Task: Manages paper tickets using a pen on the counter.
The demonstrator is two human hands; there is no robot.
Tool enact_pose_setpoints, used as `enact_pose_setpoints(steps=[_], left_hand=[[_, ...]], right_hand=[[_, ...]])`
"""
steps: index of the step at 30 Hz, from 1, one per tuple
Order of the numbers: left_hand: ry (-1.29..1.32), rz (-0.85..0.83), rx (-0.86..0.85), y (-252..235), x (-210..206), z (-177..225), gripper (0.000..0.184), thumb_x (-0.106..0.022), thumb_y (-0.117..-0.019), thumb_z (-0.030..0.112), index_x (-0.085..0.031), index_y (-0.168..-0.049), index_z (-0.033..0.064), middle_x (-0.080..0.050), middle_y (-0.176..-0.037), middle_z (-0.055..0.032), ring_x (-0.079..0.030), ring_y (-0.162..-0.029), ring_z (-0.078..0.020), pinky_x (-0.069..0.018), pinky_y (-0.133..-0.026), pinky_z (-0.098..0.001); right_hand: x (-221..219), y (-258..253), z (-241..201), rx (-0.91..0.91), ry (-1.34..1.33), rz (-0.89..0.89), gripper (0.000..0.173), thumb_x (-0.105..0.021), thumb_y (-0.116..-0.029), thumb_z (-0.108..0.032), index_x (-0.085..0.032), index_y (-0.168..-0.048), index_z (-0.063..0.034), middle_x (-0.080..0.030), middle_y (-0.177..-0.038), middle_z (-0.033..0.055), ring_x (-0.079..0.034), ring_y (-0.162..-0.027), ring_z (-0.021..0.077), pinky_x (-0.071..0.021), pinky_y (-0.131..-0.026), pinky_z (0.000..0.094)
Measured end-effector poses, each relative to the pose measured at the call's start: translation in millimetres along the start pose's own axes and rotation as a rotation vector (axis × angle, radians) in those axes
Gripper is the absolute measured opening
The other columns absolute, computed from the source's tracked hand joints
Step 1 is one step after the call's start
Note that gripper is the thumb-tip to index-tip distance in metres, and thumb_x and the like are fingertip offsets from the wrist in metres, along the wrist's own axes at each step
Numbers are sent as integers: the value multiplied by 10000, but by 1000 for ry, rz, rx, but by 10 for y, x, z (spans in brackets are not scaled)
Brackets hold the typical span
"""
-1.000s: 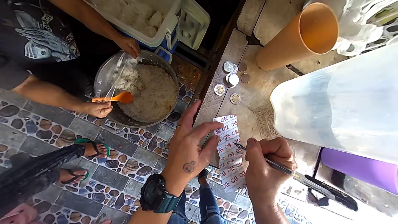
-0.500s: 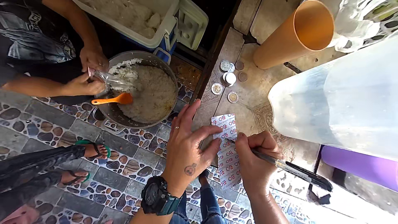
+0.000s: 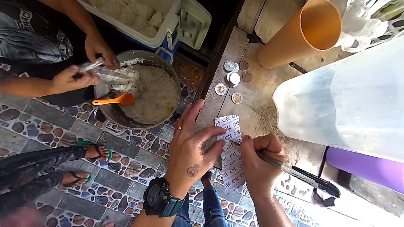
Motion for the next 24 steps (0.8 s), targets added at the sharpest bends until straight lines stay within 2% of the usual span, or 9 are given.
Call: enact_pose_setpoints(steps=[5, 9, 12, 16, 20, 24], left_hand=[[2, -11, -9, -10, -7, -2, 171, -755, -872, 388, -781, -1035, 345, -383, -1617, -42, -280, -1531, -283, -347, -1201, -527], [-150, -92, 19, -34, -20, 63, 299, -673, -894, 448, -731, -1187, 421, -312, -1656, -51, -226, -1550, -320, -255, -1178, -683], [-251, -70, 56, -49, -23, 161, 294, -671, -860, 440, -739, -1146, 421, -335, -1645, -70, -261, -1533, -350, -261, -1154, -696], [-253, -28, 77, -42, -59, 160, 274, -703, -859, 526, -737, -1097, 394, -354, -1636, -79, -310, -1515, -345, -279, -1144, -695], [-238, -44, 61, -52, -67, 144, 285, -693, -869, 538, -735, -1119, 408, -334, -1642, -93, -288, -1522, -348, -269, -1151, -688], [-254, -70, -7, -56, -77, 167, 257, -670, -906, 520, -739, -1148, 470, -315, -1654, -105, -225, -1544, -371, -224, -1164, -709]], right_hand=[[50, -42, 28, -76, -116, 15, 260, -693, -856, -59, -538, -702, -199, -541, -573, -70, -506, -443, 31, -443, -392, 175], [4, -189, -33, -66, -95, -5, 269, -690, -870, -66, -535, -708, -215, -526, -563, -97, -495, -444, 4, -432, -399, 154], [-51, -227, -12, -73, -70, -37, 281, -693, -866, -74, -522, -687, -207, -509, -533, -82, -468, -404, 21, -402, -359, 175], [-64, -205, 9, -58, -45, -28, 272, -681, -856, -66, -521, -688, -208, -504, -534, -86, -465, -412, 11, -397, -367, 165], [-61, -205, 15, -67, -51, -14, 268, -686, -884, -82, -526, -708, -206, -514, -541, -84, -476, -408, 20, -414, -362, 175], [-74, -202, 7, -56, -25, -6, 270, -686, -884, -81, -524, -708, -205, -511, -536, -90, -473, -409, 9, -405, -363, 165]])
Point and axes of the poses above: each hand's wrist, its own y-axis away from the middle knuckle, its own x-axis out of the back of the hand, z = x × y, the point moved 7 cm from there along -y, towards the middle knuckle
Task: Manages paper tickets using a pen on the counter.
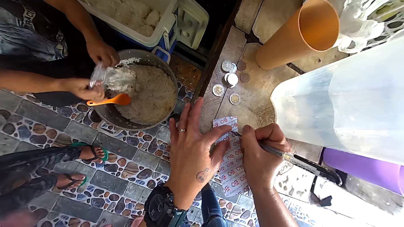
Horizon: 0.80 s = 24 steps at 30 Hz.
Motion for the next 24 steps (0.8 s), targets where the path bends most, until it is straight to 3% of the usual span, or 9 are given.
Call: enact_pose_setpoints(steps=[6, 24], left_hand=[[7, -46, 6, 1, -4, -18, 397, -726, -799, 608, -706, -1185, 517, -243, -1684, -86, -174, -1558, -371, -225, -1153, -722], [29, -69, 38, -11, -13, -45, 408, -752, -770, 608, -710, -1168, 528, -198, -1699, -66, -162, -1564, -347, -267, -1147, -706]], right_hand=[[-7, 9, -35, 46, 43, -10, 286, -701, -880, -70, -518, -703, -199, -502, -550, -107, -457, -434, -26, -386, -386, 129], [67, 86, 13, 77, -11, -79, 291, -675, -830, -41, -493, -675, -206, -487, -553, -98, -454, -445, -12, -387, -393, 140]])
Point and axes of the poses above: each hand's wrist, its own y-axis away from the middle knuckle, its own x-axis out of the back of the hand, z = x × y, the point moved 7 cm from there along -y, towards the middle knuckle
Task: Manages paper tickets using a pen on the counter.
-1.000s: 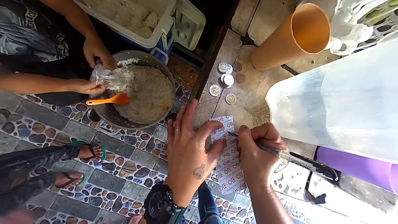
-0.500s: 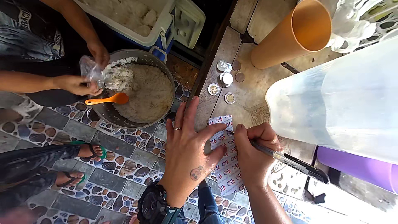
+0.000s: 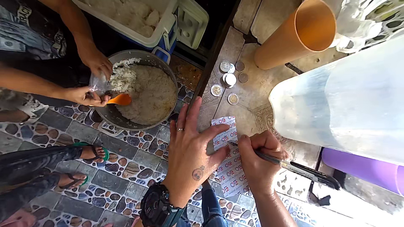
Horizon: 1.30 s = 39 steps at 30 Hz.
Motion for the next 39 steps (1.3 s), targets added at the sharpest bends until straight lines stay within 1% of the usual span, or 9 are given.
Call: enact_pose_setpoints(steps=[3, 7, 11, 16, 20, 26, 30, 34, 39], left_hand=[[-1, -3, 2, 2, -3, -6, 412, -761, -761, 603, -715, -1162, 522, -198, -1700, -60, -161, -1564, -347, -263, -1153, -702], [6, -5, 5, -1, -2, -4, 405, -760, -767, 600, -714, -1161, 521, -197, -1700, -55, -154, -1566, -343, -264, -1154, -694], [8, -2, 7, 0, -1, 3, 395, -754, -776, 594, -713, -1162, 523, -203, -1698, -52, -154, -1565, -346, -265, -1153, -697], [2, 0, 2, 0, 1, 10, 389, -743, -787, 603, -709, -1167, 530, -195, -1700, -55, -157, -1564, -351, -267, -1153, -692], [10, -3, 4, 3, 0, 9, 389, -753, -784, 591, -712, -1165, 525, -203, -1698, -47, -155, -1564, -347, -268, -1158, -684], [4, -4, 9, 4, -3, 9, 386, -752, -781, 588, -711, -1160, 528, -193, -1700, -49, -152, -1566, -337, -267, -1152, -692], [10, 0, 5, 3, -4, 10, 386, -759, -777, 571, -714, -1157, 522, -207, -1695, -56, -161, -1564, -340, -274, -1146, -692], [14, -5, 9, 3, 1, 10, 393, -761, -778, 580, -716, -1163, 518, -198, -1699, -49, -153, -1565, -341, -265, -1152, -694], [11, -6, 10, 4, 0, 3, 393, -757, -778, 584, -718, -1163, 518, -205, -1697, -50, -158, -1563, -345, -276, -1153, -684]], right_hand=[[31, -26, 23, -30, -47, 42, 277, -682, -846, -49, -516, -693, -209, -510, -554, -89, -473, -427, 9, -412, -372, 166], [23, -60, 29, -35, -6, 52, 288, -678, -863, -54, -509, -691, -211, -493, -542, -97, -452, -421, 2, -388, -369, 158], [18, -52, 25, -34, 22, 43, 290, -678, -864, -56, -505, -689, -210, -493, -542, -99, -451, -420, -4, -389, -371, 153], [27, -53, 35, -29, -14, 42, 287, -671, -861, -59, -503, -687, -213, -495, -542, -97, -448, -416, 0, -388, -368, 156], [31, -58, 22, -19, -19, 69, 287, -673, -854, -44, -508, -689, -212, -500, -550, -99, -461, -428, -5, -396, -377, 149], [30, -56, 11, -17, 17, 58, 302, -665, -848, -37, -489, -677, -211, -483, -536, -103, -440, -418, -11, -372, -370, 146], [39, -59, 11, -5, 3, 74, 297, -671, -858, -38, -497, -693, -213, -493, -551, -107, -446, -428, -16, -386, -380, 140], [39, -57, 14, -8, 10, 70, 299, -664, -853, -29, -492, -688, -211, -488, -550, -107, -442, -431, -18, -381, -383, 136], [42, -48, 22, -6, 7, 69, 298, -656, -853, -20, -491, -691, -207, -482, -560, -105, -442, -439, -17, -377, -387, 133]])
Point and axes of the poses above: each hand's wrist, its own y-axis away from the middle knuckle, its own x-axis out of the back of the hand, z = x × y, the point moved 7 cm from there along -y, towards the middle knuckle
